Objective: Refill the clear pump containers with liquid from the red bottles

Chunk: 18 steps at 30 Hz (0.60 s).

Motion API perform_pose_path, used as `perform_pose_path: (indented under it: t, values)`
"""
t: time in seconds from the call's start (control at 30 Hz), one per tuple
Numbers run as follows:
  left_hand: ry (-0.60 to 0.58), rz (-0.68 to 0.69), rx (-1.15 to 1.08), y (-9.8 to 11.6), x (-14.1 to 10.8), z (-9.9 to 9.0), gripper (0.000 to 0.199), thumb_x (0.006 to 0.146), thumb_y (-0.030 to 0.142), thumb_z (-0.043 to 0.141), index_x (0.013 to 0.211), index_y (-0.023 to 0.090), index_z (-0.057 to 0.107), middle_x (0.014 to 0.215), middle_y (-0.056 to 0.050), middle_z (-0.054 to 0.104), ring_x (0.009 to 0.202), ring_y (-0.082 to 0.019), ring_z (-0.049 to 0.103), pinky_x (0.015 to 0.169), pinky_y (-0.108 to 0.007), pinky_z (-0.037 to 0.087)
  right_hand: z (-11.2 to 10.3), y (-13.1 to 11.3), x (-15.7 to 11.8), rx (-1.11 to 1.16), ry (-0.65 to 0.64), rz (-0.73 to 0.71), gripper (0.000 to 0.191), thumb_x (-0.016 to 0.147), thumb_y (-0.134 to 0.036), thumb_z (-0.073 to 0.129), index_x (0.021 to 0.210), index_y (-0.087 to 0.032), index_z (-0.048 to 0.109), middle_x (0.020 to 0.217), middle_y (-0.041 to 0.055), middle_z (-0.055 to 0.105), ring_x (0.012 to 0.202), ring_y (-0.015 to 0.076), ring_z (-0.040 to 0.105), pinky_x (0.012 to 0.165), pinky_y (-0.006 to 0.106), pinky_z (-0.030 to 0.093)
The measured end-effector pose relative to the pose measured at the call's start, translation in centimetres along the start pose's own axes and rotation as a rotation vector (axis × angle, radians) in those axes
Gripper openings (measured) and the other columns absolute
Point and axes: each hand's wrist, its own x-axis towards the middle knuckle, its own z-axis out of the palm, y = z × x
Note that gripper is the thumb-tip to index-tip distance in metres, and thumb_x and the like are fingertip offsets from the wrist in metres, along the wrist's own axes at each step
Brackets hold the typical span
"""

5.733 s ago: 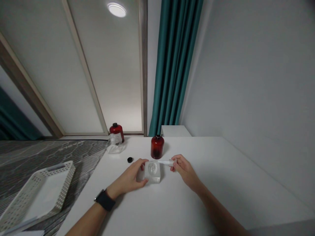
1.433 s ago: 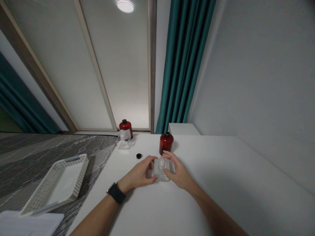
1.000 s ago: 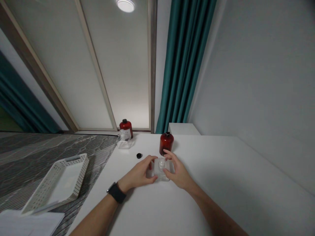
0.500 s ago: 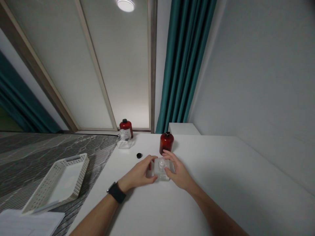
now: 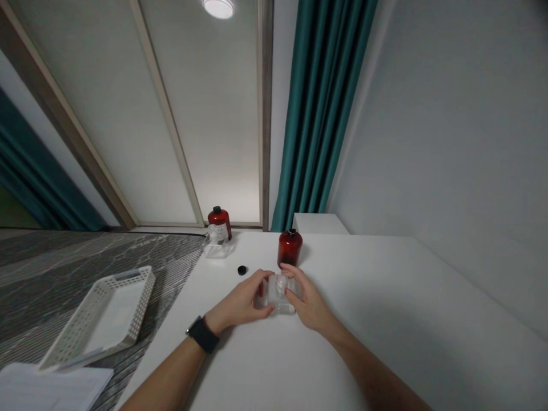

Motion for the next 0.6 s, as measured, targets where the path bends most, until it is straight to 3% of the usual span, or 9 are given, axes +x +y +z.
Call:
perform_pose_path:
  t: [0.17,0.4,0.6]
  values:
    - [-0.006,-0.017,0.004,0.2,0.0,-0.1,0.057,0.077,0.024,0.069,0.129,0.019,0.046,0.107,-0.006,0.059,0.082,-0.019,0.057,0.075,-0.032,0.049,0.4,0.0,-0.2,-0.039,0.054,-0.009,0.047,0.088,-0.021,0.057,0.134,-0.028,0.054,0.124,0.0063,0.060,0.118,0.0226,0.055,0.110,0.043,0.040]
    - [0.000,-0.007,-0.001,-0.1,0.0,-0.1,0.061,0.077,0.026,0.071,0.132,0.020,0.045,0.110,-0.006,0.060,0.082,-0.018,0.057,0.075,-0.031,0.048,-0.5,-0.3,0.0,0.049,-0.085,0.018,0.048,0.095,-0.026,0.054,0.142,-0.027,0.045,0.132,0.0090,0.062,0.127,0.0230,0.055,0.113,0.045,0.037]
    - [-0.013,-0.012,-0.021,0.2,0.0,-0.3,0.060,0.077,0.026,0.072,0.131,0.021,0.047,0.114,-0.006,0.060,0.080,-0.017,0.055,0.073,-0.030,0.048,-0.6,-0.1,-0.1,0.066,-0.093,0.048,0.048,0.096,-0.029,0.054,0.143,-0.028,0.045,0.134,0.0101,0.061,0.129,0.0237,0.054,0.113,0.047,0.036]
